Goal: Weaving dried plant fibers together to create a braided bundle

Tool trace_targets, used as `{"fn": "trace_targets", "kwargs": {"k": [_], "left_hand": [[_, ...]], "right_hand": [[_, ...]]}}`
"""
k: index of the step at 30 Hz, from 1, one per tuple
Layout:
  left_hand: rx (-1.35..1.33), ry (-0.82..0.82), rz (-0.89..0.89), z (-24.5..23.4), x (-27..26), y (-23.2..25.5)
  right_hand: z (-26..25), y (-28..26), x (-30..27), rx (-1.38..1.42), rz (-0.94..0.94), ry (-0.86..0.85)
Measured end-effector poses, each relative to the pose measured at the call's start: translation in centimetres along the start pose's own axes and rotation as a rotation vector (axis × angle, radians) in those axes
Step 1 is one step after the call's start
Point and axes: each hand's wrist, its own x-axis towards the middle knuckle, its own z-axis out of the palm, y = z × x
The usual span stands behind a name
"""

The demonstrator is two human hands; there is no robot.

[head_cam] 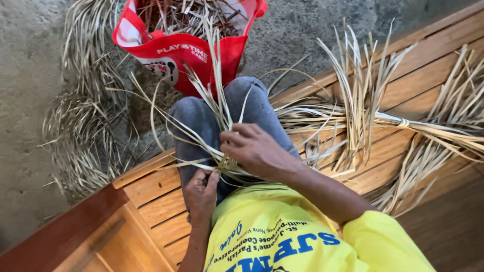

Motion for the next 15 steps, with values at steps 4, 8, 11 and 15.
{"fn": "trace_targets", "kwargs": {"k": [4,8,11,15], "left_hand": [[-0.095,0.01,0.051,0.3,0.0,-0.2],[-0.073,0.026,0.017,0.3,0.3,-0.6],[-0.123,-0.006,0.014,0.6,0.4,-0.8],[-0.177,-0.027,-0.001,0.7,0.4,-0.7]], "right_hand": [[1.6,0.1,1.6,-0.175,-0.162,-0.021],[5.5,3.0,1.2,-0.21,-0.233,0.198],[5.0,3.2,1.3,-0.129,-0.19,0.163],[4.8,3.3,1.4,-0.113,-0.174,0.156]]}}
